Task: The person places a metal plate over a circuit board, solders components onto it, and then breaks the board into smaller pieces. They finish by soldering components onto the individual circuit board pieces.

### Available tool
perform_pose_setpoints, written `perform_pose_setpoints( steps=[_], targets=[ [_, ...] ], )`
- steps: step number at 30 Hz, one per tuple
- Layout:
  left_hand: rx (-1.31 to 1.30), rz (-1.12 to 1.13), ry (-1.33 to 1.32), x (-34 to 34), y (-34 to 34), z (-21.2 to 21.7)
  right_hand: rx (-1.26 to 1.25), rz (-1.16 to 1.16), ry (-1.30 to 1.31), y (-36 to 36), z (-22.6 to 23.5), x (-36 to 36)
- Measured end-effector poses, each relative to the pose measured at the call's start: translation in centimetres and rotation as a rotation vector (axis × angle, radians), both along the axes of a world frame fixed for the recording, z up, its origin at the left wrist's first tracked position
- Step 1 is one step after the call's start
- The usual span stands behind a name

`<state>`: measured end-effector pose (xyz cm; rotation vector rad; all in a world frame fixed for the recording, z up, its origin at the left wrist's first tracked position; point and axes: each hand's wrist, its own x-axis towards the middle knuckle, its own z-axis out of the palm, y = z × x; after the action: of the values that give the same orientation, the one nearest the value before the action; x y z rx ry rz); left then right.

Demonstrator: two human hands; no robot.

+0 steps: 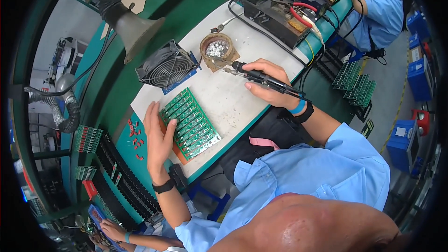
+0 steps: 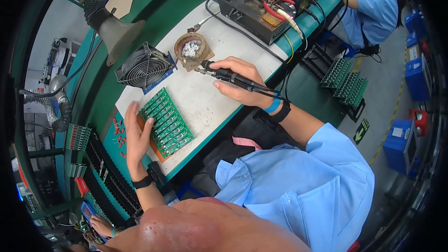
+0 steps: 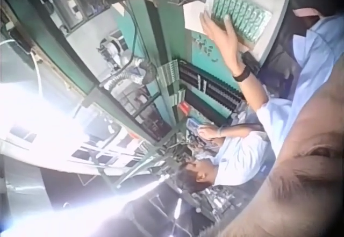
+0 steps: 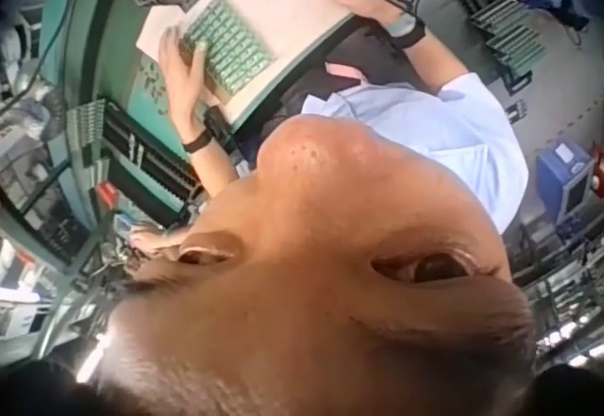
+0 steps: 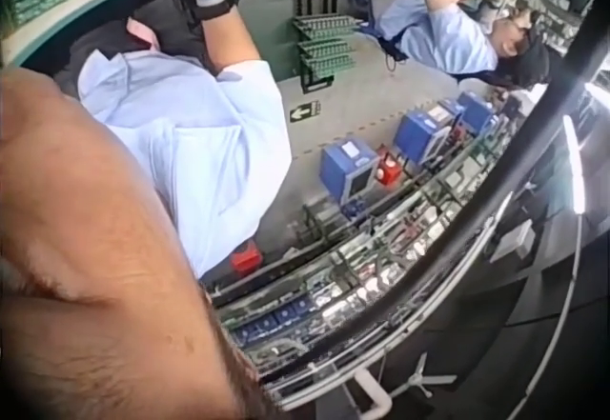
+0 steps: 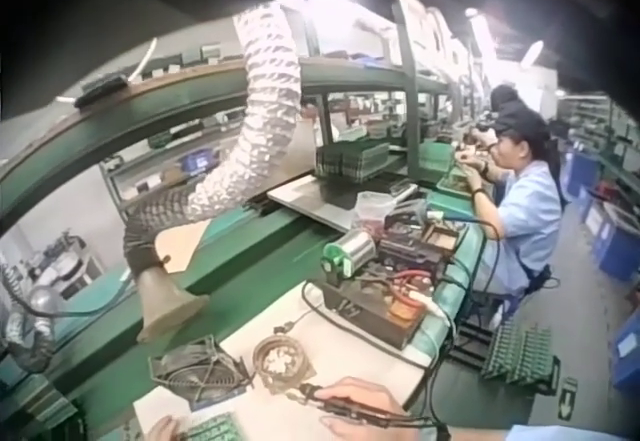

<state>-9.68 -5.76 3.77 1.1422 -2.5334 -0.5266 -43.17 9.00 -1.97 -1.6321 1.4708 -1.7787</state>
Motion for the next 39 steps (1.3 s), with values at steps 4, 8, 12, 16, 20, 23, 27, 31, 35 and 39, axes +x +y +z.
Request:
perform_pose_setpoints(
  steps=[4, 8, 12, 16, 20, 23, 27, 31, 35, 39],
  targets=[
    [-0.012, 0.048, -0.134, 0.4, 4.9, 2.9, 0.058, -0.005, -0.004, 0.5, 0.1, -0.8],
    [0.077, 0.138, 0.027, 1.4, 9.8, 0.3, 0.099, 0.003, -0.11, 1.6, 0.1, -0.5],
    [-0.115, 0.258, 0.085, 1.9, 11.6, -2.7, 0.078, 0.061, -0.204, 1.6, 0.5, 1.5],
    [-0.122, 0.283, 0.012, 1.2, 11.1, -3.4, 0.053, 0.223, -0.044, 0.9, 1.8, 2.4],
    [-0.097, 0.262, -0.021, 1.0, 10.6, -3.6, 0.109, 0.337, 0.036, 0.9, 3.0, 2.8],
    [-0.13, 0.28, 0.038, 1.0, 10.8, -3.4, 0.147, 0.398, 0.024, 1.3, 2.7, 3.5],
    [-0.132, 0.272, 0.027, 1.3, 10.6, -3.5, 0.163, 0.435, 0.009, 1.3, 2.2, 3.9],
    [-0.14, 0.269, 0.042, 1.3, 10.5, -3.7, 0.2, 0.438, 0.023, 1.2, 2.1, 4.2],
    [-0.133, 0.263, 0.081, 1.3, 10.7, -3.9, 0.202, 0.428, 0.058, 0.9, 2.2, 4.6],
    [-0.141, 0.262, 0.062, 1.4, 10.7, -3.9, 0.181, 0.43, 0.091, 0.7, 2.3, 4.7]
  ],
)
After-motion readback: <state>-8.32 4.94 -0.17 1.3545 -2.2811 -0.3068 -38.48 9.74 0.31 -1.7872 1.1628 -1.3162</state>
